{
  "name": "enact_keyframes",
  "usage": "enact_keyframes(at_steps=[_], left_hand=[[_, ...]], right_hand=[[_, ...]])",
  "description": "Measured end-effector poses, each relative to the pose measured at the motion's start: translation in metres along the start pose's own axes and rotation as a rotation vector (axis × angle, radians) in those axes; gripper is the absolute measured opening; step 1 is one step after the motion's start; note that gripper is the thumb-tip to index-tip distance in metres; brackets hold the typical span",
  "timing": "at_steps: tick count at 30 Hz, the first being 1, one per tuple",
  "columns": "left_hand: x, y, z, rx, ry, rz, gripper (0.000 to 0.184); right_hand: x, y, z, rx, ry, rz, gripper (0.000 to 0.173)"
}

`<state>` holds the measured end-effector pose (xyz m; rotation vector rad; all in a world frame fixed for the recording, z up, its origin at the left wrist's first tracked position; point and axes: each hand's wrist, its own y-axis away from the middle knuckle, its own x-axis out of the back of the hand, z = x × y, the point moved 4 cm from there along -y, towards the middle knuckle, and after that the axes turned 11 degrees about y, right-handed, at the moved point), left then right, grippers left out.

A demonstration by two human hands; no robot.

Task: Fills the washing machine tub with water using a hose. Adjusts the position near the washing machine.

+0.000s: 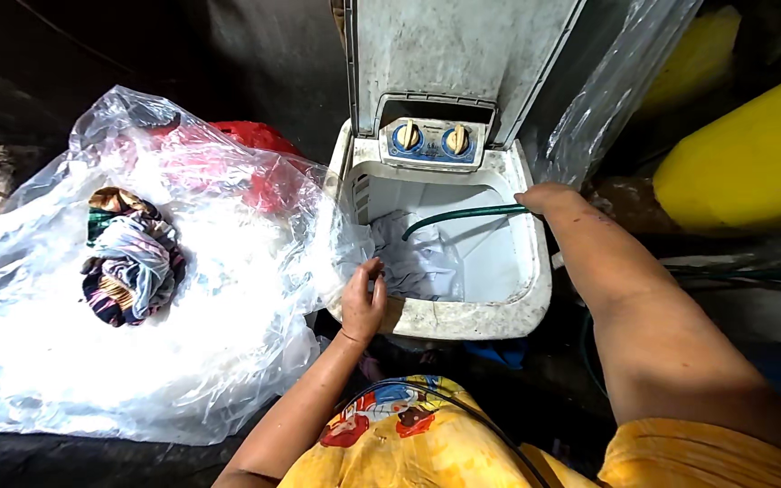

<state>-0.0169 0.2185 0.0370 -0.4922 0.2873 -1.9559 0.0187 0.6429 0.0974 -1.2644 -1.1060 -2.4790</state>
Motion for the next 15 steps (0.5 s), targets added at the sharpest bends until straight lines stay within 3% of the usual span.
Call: enact_keyframes(at_steps=[8,15], left_hand=[[-0.001,0.000,0.000,-0.010,0.023,0.006,0.030],[-0.001,0.001,0.001,-0.003,0.008,0.005,0.031]], right_hand=[[-0.007,0.001,-0.007,-0.154,-0.048,0.044,0.071],[-0.003,0.001,0.003,0.011,-0.019,0.028,0.074]])
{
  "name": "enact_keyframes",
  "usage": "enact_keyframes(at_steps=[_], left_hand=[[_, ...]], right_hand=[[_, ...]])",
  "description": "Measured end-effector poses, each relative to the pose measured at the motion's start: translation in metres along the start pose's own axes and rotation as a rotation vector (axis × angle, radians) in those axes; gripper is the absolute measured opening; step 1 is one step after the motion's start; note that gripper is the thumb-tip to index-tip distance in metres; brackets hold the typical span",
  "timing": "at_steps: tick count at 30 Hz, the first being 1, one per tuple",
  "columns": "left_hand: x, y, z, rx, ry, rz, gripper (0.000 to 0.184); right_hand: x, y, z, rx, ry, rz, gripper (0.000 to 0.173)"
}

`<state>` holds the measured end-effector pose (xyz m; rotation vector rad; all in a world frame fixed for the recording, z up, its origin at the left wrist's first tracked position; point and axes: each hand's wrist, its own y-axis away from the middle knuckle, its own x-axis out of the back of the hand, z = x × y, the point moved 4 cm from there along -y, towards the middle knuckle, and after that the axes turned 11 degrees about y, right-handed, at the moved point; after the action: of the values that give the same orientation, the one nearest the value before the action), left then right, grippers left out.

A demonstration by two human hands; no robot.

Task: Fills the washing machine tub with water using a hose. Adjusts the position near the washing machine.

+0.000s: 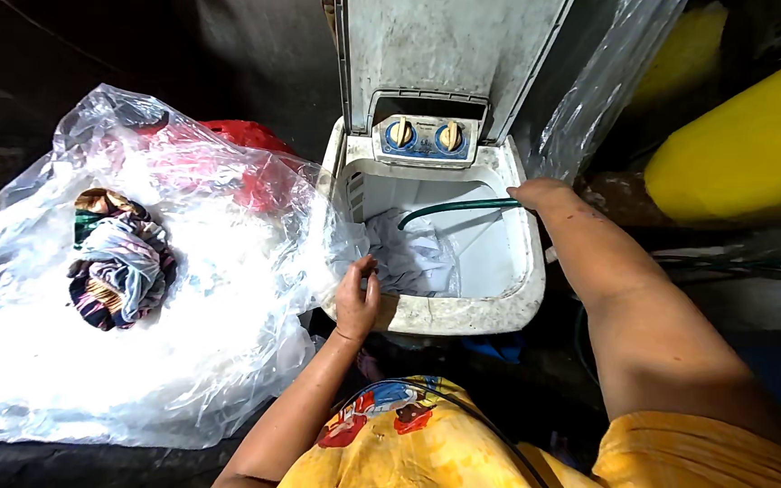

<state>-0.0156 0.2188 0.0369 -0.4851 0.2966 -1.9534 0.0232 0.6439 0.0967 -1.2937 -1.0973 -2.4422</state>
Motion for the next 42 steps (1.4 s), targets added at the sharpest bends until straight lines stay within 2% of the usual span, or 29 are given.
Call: enact_keyframes(at_steps=[9,13,15,17,20,23,26,29,33,36,39,42], left_hand=[[-0.002,0.000,-0.002,0.054,-0.071,0.035,0.034],[-0.002,-0.002,-0.003,0.117,-0.083,0.022,0.039],[-0.003,-0.006,-0.001,0.223,-0.075,-0.006,0.044],[-0.009,-0.016,0.008,0.340,-0.044,-0.038,0.050],[-0.052,-0.026,0.035,0.384,-0.041,-0.203,0.057],[-0.131,-0.029,0.055,0.328,-0.092,-0.433,0.061],[-0.208,-0.021,0.047,0.371,-0.226,-0.550,0.068],[-0.258,-0.020,0.039,0.413,-0.403,-0.621,0.079],[-0.283,-0.026,0.038,0.467,-0.460,-0.702,0.080],[-0.283,-0.027,0.027,0.463,-0.379,-0.750,0.070],[-0.280,-0.025,0.030,0.396,-0.307,-0.861,0.052],[-0.283,-0.026,0.022,0.395,-0.263,-0.847,0.053]], right_hand=[[-0.008,0.010,0.009,-0.025,-0.109,0.074,0.077],[-0.023,0.032,0.017,0.085,-0.050,0.047,0.057],[-0.033,0.054,0.031,0.061,-0.098,0.045,0.069],[-0.045,0.073,0.046,0.030,-0.149,0.043,0.074],[-0.071,0.096,0.066,0.025,-0.130,0.076,0.072],[-0.095,0.111,0.085,0.047,-0.125,0.120,0.066],[-0.114,0.124,0.102,0.029,-0.173,0.119,0.066],[-0.132,0.134,0.118,0.044,-0.228,0.091,0.064],[-0.160,0.141,0.128,0.082,-0.365,0.159,0.062],[-0.179,0.139,0.128,0.154,-0.568,0.205,0.055],[-0.199,0.134,0.131,0.229,-0.829,0.350,0.044],[-0.221,0.132,0.141,0.272,-1.058,0.635,0.039]])
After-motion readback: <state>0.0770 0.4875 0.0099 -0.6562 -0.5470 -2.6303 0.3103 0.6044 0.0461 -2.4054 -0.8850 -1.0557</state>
